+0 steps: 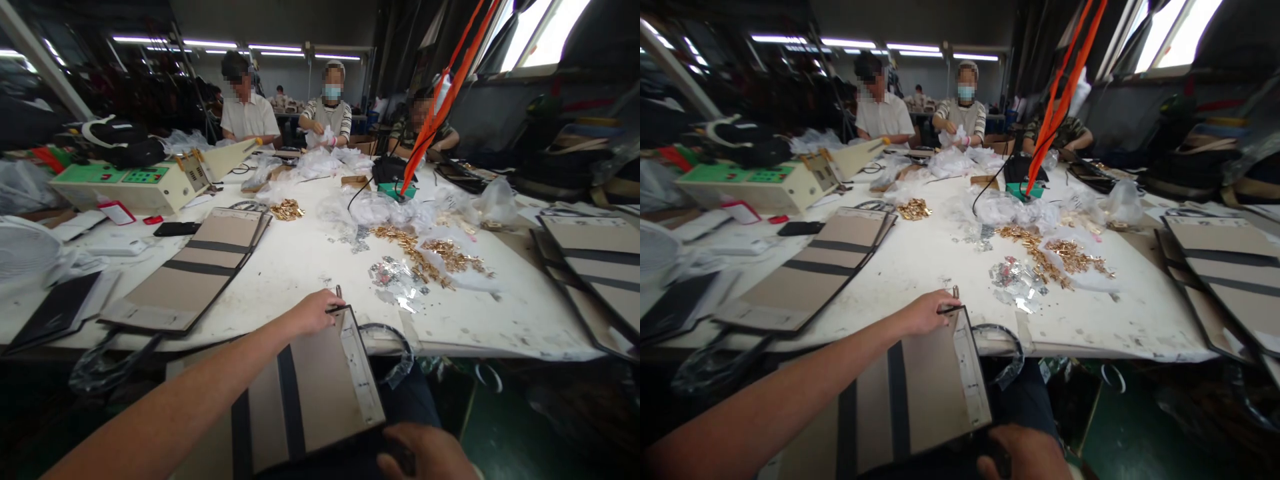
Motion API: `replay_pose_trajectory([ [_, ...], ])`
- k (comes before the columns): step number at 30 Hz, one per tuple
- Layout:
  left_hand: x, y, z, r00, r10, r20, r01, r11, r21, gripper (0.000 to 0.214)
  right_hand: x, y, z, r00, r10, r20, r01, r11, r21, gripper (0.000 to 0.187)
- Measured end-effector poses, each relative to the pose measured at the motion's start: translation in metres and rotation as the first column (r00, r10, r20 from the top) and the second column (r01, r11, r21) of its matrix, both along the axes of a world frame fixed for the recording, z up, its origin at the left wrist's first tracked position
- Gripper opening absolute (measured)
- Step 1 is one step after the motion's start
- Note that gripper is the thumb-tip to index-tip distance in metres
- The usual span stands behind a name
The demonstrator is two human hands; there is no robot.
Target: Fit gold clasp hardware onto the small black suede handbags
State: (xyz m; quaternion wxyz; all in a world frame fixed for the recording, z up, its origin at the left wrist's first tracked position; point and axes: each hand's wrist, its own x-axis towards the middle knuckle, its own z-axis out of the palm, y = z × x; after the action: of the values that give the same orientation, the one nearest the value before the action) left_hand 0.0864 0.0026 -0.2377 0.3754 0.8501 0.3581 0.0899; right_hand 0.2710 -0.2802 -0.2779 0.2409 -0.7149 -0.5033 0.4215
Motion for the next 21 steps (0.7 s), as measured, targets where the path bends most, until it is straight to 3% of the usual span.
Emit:
replay_pose_trajectory([
  [3,-0.006,-0.012,0.0,0.995,0.095,0.039,-0.099,0.984,0.145,0.049,0.007,0.042,0.034,0.994,0.055,0.094,-0.08,0.955,0.284,0.032],
  [5,-0.011,-0.025,0.003,0.982,0.177,0.064,-0.187,0.95,0.249,0.036,0.001,0.08,0.046,0.955,0.068,0.29,-0.178,0.911,0.373,0.038],
  [9,-0.018,-0.061,-0.001,0.962,0.254,0.1,-0.273,0.88,0.388,0.006,-0.013,0.132,0.043,0.795,0.102,0.598,-0.331,0.898,0.288,0.04],
  [12,-0.021,-0.087,-0.014,0.956,0.266,0.127,-0.294,0.836,0.463,0.02,-0.014,0.141,0.035,0.736,0.1,0.67,-0.372,0.886,0.276,0.04],
  [16,-0.022,-0.1,-0.032,0.97,0.211,0.123,-0.242,0.767,0.595,0.04,-0.007,0.147,0.033,0.736,0.101,0.669,-0.374,0.885,0.277,0.038],
  [21,-0.021,-0.086,-0.034,0.985,0.155,0.074,-0.168,0.789,0.59,0.046,-0.004,0.161,0.032,0.772,0.062,0.633,-0.301,0.912,0.278,0.036],
])
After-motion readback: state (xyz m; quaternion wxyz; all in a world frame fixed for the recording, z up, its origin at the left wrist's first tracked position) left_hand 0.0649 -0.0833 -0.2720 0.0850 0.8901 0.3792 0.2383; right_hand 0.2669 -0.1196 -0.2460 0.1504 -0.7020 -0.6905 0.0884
